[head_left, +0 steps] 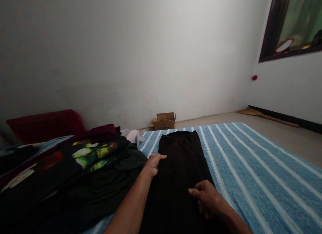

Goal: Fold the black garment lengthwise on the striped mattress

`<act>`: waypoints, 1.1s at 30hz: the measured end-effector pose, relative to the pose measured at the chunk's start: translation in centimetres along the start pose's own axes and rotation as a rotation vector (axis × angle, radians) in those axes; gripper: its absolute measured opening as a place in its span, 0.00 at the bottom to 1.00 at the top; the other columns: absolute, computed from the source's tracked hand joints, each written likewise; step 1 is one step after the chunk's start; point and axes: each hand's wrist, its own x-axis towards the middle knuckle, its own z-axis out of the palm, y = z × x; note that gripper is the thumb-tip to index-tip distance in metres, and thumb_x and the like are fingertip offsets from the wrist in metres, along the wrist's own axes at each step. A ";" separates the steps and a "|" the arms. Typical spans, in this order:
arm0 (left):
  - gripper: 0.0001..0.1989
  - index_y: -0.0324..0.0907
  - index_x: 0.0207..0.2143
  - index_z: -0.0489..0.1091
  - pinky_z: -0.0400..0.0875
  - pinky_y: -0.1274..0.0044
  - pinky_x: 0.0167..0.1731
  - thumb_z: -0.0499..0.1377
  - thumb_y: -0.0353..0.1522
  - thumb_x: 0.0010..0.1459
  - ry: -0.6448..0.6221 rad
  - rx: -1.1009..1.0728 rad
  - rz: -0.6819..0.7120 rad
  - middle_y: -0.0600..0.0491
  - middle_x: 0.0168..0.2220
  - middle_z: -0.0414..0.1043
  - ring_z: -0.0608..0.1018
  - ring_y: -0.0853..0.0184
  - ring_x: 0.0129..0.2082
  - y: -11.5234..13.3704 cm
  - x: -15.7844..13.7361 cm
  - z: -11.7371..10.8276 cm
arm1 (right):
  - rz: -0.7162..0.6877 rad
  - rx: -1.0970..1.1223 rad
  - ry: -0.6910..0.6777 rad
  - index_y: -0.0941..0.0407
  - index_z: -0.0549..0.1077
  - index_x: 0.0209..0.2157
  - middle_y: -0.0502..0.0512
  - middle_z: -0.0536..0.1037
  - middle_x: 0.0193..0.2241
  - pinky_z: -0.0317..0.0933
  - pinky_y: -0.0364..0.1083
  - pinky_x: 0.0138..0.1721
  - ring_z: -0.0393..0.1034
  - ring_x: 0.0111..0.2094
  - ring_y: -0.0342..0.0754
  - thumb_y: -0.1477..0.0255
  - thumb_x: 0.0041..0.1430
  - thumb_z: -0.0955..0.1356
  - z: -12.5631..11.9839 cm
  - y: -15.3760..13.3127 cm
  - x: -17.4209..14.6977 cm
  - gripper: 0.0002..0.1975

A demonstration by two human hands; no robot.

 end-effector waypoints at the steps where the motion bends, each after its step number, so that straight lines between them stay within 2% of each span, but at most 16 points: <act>1: 0.05 0.38 0.23 0.67 0.74 0.68 0.27 0.61 0.26 0.39 -0.003 0.020 -0.017 0.51 0.19 0.72 0.77 0.61 0.22 -0.2 0.1 0.1 | 0.000 -0.002 0.006 0.55 0.61 0.22 0.46 0.66 0.09 0.41 0.36 0.04 0.56 0.06 0.40 0.68 0.59 0.60 0.0 0.0 0.0 0.12; 4: 0.05 0.39 0.21 0.65 0.74 0.69 0.26 0.61 0.26 0.39 0.039 0.120 -0.013 0.51 0.19 0.71 0.77 0.60 0.22 -0.9 0.3 0.4 | 0.010 -0.011 0.022 0.55 0.61 0.23 0.46 0.66 0.09 0.42 0.36 0.04 0.57 0.06 0.40 0.68 0.59 0.60 0.1 0.1 0.1 0.11; 8: 0.04 0.40 0.23 0.64 0.73 0.72 0.28 0.58 0.25 0.43 0.187 0.295 0.117 0.51 0.22 0.72 0.78 0.60 0.27 -0.9 0.5 0.8 | 0.025 -0.020 0.010 0.55 0.62 0.25 0.45 0.65 0.08 0.42 0.36 0.04 0.56 0.06 0.41 0.69 0.59 0.60 0.2 0.0 0.2 0.09; 11: 0.07 0.39 0.27 0.65 0.71 0.69 0.37 0.57 0.21 0.43 0.321 0.487 0.244 0.47 0.29 0.73 0.76 0.54 0.39 0.0 -0.1 1.2 | 0.039 -0.004 0.000 0.55 0.61 0.27 0.45 0.65 0.08 0.43 0.37 0.04 0.57 0.06 0.42 0.69 0.60 0.60 0.2 0.1 0.5 0.08; 14: 0.13 0.39 0.34 0.67 0.61 0.64 0.49 0.55 0.19 0.45 0.422 0.662 0.416 0.43 0.42 0.71 0.68 0.52 0.52 0.9 -1.1 2.7 | 0.022 0.003 0.002 0.55 0.61 0.27 0.46 0.66 0.09 0.43 0.37 0.04 0.58 0.06 0.43 0.69 0.60 0.60 0.2 0.3 0.7 0.08; 16: 0.14 0.39 0.36 0.67 0.56 0.65 0.52 0.52 0.19 0.48 0.426 0.742 0.518 0.42 0.46 0.68 0.65 0.53 0.54 0.9 -1.4 4.1 | 0.020 0.006 0.007 0.56 0.61 0.27 0.45 0.66 0.09 0.44 0.37 0.05 0.58 0.06 0.42 0.68 0.59 0.60 0.2 0.3 0.8 0.08; 19: 0.14 0.39 0.34 0.69 0.58 0.67 0.52 0.49 0.19 0.51 0.376 0.810 0.591 0.43 0.45 0.69 0.68 0.55 0.51 -0.3 -0.9 5.7 | 0.041 0.005 0.003 0.56 0.61 0.27 0.46 0.66 0.09 0.45 0.37 0.05 0.58 0.06 0.42 0.69 0.60 0.59 0.1 0.1 0.6 0.08; 22: 0.17 0.37 0.36 0.70 0.61 0.70 0.51 0.47 0.18 0.52 0.355 0.806 0.608 0.43 0.44 0.70 0.71 0.58 0.49 -2.1 0.5 5.8 | 0.041 0.005 -0.002 0.56 0.62 0.27 0.46 0.66 0.09 0.44 0.36 0.06 0.57 0.06 0.41 0.70 0.60 0.59 0.0 -0.2 0.2 0.09; 26: 0.18 0.37 0.39 0.71 0.61 0.74 0.51 0.46 0.18 0.52 0.350 0.714 0.625 0.44 0.45 0.71 0.71 0.62 0.49 -3.7 2.2 4.5 | 0.038 0.030 0.000 0.57 0.63 0.27 0.45 0.67 0.11 0.42 0.36 0.06 0.57 0.06 0.39 0.69 0.60 0.59 -0.1 -0.2 -0.3 0.09; 29: 0.19 0.39 0.37 0.72 0.60 0.74 0.53 0.46 0.18 0.52 0.346 0.613 0.639 0.48 0.44 0.72 0.71 0.64 0.49 -4.2 3.0 3.6 | 0.034 0.064 -0.001 0.58 0.64 0.29 0.46 0.68 0.13 0.45 0.36 0.06 0.60 0.08 0.40 0.69 0.60 0.59 -0.5 -0.3 -0.4 0.09; 33: 0.18 0.42 0.35 0.72 0.59 0.74 0.54 0.47 0.18 0.50 0.335 0.497 0.642 0.51 0.44 0.73 0.71 0.66 0.49 -4.7 3.5 3.0 | 0.005 0.104 0.102 0.59 0.65 0.31 0.46 0.69 0.17 0.51 0.35 0.09 0.64 0.13 0.39 0.70 0.60 0.60 -1.4 -1.7 0.9 0.07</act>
